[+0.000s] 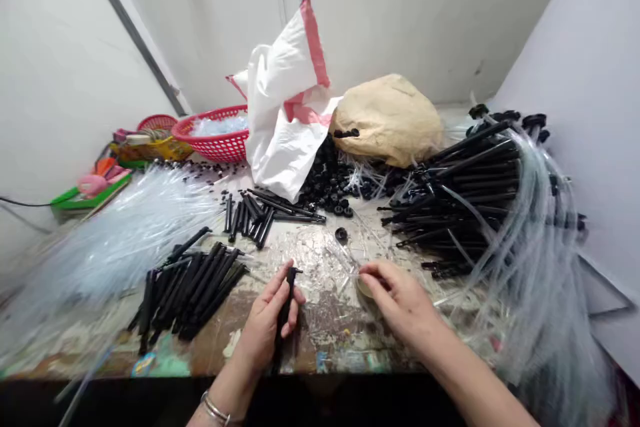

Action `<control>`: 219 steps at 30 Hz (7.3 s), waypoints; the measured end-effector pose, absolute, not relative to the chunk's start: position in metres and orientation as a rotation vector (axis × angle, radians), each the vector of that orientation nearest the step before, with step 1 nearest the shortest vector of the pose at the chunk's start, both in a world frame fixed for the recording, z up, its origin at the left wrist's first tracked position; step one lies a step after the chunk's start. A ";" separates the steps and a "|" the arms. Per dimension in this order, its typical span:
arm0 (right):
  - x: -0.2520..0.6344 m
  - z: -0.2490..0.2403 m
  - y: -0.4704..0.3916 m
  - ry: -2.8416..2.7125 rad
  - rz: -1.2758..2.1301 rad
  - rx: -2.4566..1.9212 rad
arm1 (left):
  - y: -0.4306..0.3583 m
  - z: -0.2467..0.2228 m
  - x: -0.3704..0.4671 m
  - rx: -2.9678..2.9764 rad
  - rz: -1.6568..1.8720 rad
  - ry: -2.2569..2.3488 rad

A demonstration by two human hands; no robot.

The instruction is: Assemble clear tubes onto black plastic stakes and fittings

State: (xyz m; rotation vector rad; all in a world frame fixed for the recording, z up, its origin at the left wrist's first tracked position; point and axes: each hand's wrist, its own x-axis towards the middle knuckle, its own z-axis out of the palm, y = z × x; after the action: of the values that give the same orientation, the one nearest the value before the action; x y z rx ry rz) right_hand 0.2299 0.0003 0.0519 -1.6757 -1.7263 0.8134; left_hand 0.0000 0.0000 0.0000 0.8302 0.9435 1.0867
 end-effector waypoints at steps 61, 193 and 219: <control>0.166 0.025 0.012 -2.174 0.571 -1.506 | -0.001 0.000 0.008 1.030 0.863 0.994; 0.161 0.044 0.024 -1.872 0.803 -1.429 | 0.003 0.004 -0.007 0.687 1.123 0.808; 0.168 0.047 0.022 -2.052 0.680 -1.456 | 0.001 0.002 0.000 0.671 1.092 0.859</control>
State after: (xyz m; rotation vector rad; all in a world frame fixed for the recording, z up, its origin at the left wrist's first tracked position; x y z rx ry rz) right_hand 0.1680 0.0215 0.0467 -1.4558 -2.0524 0.6800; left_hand 0.0004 0.0012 0.0019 0.6715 0.8593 1.0917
